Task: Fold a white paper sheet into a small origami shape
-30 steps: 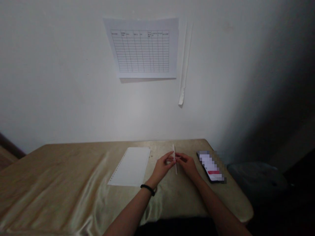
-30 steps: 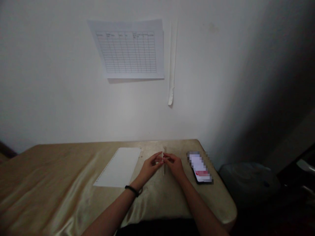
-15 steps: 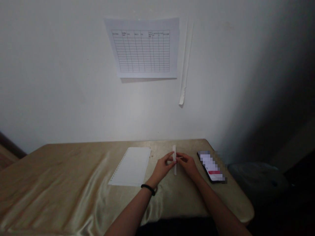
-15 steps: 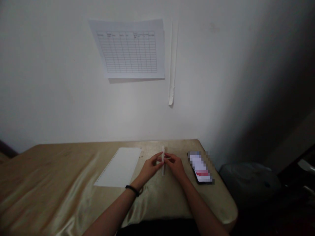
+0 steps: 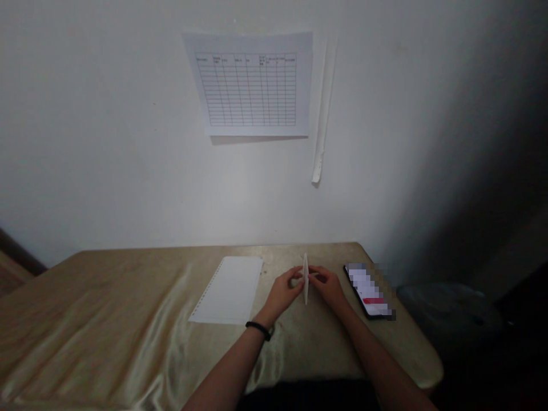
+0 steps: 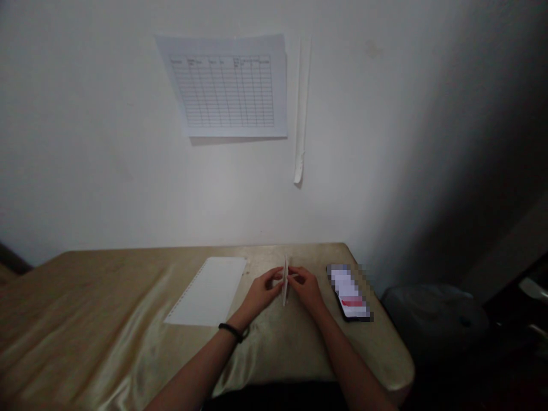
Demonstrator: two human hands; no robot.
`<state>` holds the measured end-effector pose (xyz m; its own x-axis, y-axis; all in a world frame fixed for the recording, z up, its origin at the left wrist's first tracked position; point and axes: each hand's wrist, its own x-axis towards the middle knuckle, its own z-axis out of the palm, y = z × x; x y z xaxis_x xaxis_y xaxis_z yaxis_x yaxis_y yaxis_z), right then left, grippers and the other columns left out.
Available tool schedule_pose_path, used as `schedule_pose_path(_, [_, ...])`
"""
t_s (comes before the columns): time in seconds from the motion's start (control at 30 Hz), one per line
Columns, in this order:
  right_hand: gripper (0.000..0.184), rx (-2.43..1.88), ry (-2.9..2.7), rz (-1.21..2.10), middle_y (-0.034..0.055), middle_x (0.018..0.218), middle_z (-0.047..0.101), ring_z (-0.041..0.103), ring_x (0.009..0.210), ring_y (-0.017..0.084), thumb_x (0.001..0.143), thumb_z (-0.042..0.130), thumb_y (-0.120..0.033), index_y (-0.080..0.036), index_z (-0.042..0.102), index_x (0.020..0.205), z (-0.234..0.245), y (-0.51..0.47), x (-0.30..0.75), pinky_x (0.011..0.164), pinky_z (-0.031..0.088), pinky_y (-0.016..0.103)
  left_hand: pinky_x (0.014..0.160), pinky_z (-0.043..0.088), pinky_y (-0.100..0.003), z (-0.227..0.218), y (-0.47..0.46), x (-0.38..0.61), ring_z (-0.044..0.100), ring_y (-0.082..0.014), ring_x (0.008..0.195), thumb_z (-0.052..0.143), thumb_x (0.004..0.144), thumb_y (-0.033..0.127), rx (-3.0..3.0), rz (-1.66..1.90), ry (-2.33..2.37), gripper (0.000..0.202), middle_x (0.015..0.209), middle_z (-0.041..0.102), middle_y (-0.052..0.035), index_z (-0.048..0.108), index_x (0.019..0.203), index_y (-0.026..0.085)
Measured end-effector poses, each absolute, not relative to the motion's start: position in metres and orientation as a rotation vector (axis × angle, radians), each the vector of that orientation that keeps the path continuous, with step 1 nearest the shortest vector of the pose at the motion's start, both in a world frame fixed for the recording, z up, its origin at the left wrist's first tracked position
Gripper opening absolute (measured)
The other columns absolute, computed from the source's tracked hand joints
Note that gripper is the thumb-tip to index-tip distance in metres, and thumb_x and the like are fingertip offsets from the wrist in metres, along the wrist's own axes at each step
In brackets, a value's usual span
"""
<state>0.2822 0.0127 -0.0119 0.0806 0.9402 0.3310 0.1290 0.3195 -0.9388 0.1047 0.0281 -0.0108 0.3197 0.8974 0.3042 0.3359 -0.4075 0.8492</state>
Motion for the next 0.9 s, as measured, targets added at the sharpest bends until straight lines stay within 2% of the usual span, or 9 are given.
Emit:
schedule_pose_path(0.3, [0.03, -1.1, -1.377, 0.764, 0.009, 0.103, 0.074, 0.07, 0.085, 0.022, 0.076, 0.067, -0.034, -0.021, 0.077, 0.1, -0.012, 0.013, 0.286, 0.078, 0.059, 0.037, 0.098, 0.052, -0.038, -0.007, 0.027, 0.102, 0.068, -0.0214, 0.105, 0.066, 0.081, 0.021, 1.896, 1.073, 1.094, 0.047, 0.119, 0.073, -0.0085, 0.066, 0.128, 0.021])
schedule_pose_path(0.6, [0.028, -1.105, -1.437, 0.676, 0.0095, 0.102, 0.073, 0.067, 0.094, 0.024, 0.078, 0.063, -0.032, -0.02, 0.078, 0.099, -0.01, 0.014, 0.292, 0.08, 0.057, 0.036, 0.1, 0.051, -0.038, -0.008, 0.032, 0.099, 0.068, -0.0202, 0.106, 0.062, 0.081, 0.018, 1.891, 1.097, 1.076, 0.041, 0.119, 0.073, -0.0067, 0.069, 0.121, 0.021])
schedule_pose_path(0.9, [0.024, -1.11, -1.424, 0.56, 0.0073, 0.097, 0.071, 0.065, 0.094, 0.023, 0.076, 0.061, -0.026, -0.023, 0.078, 0.092, -0.012, 0.016, 0.296, 0.086, 0.054, 0.039, 0.093, 0.054, -0.035, -0.012, 0.04, 0.091, 0.069, -0.0203, 0.099, 0.058, 0.084, 0.021, 1.859, 1.144, 1.183, 0.033, 0.11, 0.077, -0.0063, 0.075, 0.113, 0.022])
